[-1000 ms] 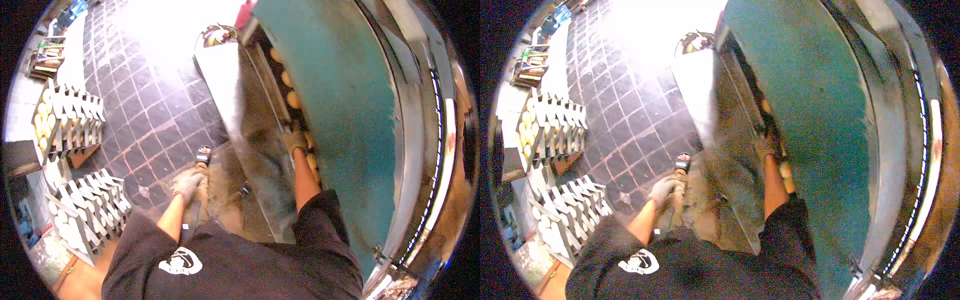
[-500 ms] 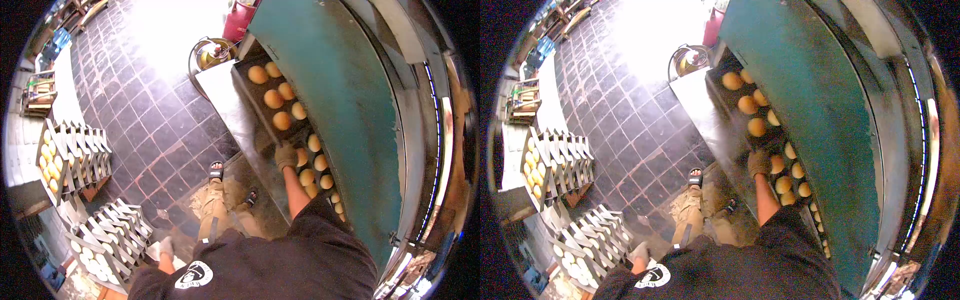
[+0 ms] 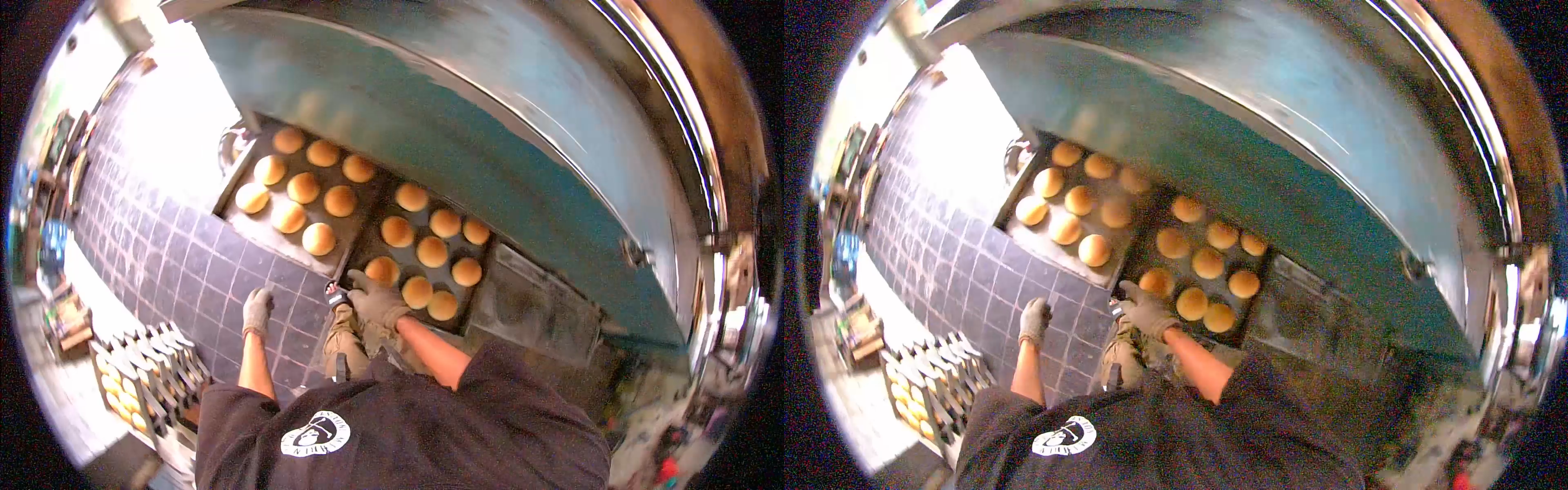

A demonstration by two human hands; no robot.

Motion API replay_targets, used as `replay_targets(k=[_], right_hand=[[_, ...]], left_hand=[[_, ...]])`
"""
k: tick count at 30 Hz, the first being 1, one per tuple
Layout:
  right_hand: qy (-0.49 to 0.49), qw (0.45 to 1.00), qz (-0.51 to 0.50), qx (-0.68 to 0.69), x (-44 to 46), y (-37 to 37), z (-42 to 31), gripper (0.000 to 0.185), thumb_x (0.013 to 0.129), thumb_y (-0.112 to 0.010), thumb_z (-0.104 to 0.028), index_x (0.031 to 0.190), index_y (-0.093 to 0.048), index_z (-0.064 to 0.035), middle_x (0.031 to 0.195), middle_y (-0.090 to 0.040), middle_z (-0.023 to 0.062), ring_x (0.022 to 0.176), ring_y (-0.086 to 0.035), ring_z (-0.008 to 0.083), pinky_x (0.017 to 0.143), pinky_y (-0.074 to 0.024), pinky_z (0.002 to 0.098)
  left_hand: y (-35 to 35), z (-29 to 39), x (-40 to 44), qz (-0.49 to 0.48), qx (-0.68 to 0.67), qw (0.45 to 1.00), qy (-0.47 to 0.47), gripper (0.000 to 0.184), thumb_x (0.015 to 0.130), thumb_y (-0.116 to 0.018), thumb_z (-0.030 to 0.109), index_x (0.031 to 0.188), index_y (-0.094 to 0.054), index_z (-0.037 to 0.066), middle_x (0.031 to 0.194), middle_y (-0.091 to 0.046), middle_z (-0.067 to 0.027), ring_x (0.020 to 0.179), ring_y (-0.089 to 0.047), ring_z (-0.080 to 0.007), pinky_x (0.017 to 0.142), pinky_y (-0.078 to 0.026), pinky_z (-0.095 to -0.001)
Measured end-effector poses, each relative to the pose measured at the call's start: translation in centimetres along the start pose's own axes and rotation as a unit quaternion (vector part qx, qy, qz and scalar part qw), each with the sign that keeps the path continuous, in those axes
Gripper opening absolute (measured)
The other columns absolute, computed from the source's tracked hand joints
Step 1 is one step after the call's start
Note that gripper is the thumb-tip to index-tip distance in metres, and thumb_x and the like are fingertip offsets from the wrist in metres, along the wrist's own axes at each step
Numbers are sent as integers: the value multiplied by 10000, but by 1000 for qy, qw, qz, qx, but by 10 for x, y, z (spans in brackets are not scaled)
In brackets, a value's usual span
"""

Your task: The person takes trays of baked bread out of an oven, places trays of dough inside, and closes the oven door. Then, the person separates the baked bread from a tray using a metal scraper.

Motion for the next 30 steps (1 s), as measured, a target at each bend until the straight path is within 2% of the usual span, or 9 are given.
replay_targets(k=[6,9,12,14,17,20,22,24,30], right_hand=[[-139,963,228,-24,-142,138,182,493,1019,-566,-339,1382,-583,-5,1410,-595,217,1265,-566,423,1106,-418,483],[-314,897,241,-197,-232,232,284,580,1014,-550,-368,1486,-484,-38,1532,-492,209,1344,-510,427,1141,-389,485],[-388,851,317,-159,-286,329,349,641,1003,-543,-415,1528,-442,-61,1555,-476,196,1374,-487,425,1161,-361,497],[-422,840,300,-163,-302,388,377,682,996,-537,-446,1556,-413,-77,1570,-465,187,1394,-472,424,1175,-342,506],[-447,843,209,-215,-305,455,398,689,1000,-500,-489,1556,-412,-92,1561,-471,177,1403,-463,411,1177,-318,528],[-434,849,218,-209,-303,485,437,633,994,-521,-469,1494,-470,-85,1494,-520,177,1349,-508,399,1134,-361,519],[-434,850,217,-205,-299,494,459,597,990,-534,-456,1454,-508,-81,1449,-554,177,1313,-538,391,1105,-390,513],[-436,850,217,-203,-294,501,477,562,986,-548,-443,1413,-547,-77,1404,-587,178,1278,-568,382,1076,-419,507],[-420,865,187,-201,-312,486,490,470,974,-588,-403,1290,-662,-64,1269,-686,178,1170,-659,358,988,-505,489]], left_hand=[[11,-122,-23,-148,486,856,-97,153,867,-670,225,898,-688,76,723,-654,-162,676,-689,-267,586,-510,-398],[-21,-202,-98,-215,403,889,-20,208,897,-699,284,898,-681,77,754,-700,-143,673,-699,-282,631,-540,-461],[-91,-221,-193,-292,629,699,-175,269,954,-646,301,1010,-693,42,865,-725,-141,772,-706,-312,721,-545,-492],[-88,-315,-175,-326,438,829,-119,215,957,-624,231,1079,-685,65,1019,-728,-181,985,-699,-393,819,-544,-497],[-130,-253,-234,-392,558,689,-245,183,944,-599,153,1093,-671,77,1120,-707,-200,1101,-653,-419,883,-537,-487],[-148,-199,-268,-326,505,792,-110,214,888,-642,106,1098,-667,72,1031,-709,-160,973,-690,-360,811,-557,-432],[-211,-114,-336,-340,643,654,-208,207,910,-644,127,1102,-669,55,963,-697,-103,822,-677,-264,701,-543,-366],[-225,-94,-349,-114,337,927,116,238,946,-628,186,1112,-675,23,941,-674,-64,736,-628,-177,634,-504,-316],[-242,-82,-336,-102,385,911,109,398,941,-640,231,1254,-676,-12,909,-673,-64,763,-630,-171,675,-508,-299]])
Point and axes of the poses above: each hand's wrist, its own x-axis towards the middle knuckle, its own y-axis out of the back of the hand, z = x × y, the point moved 2 cm from there along x, towards the middle knuckle
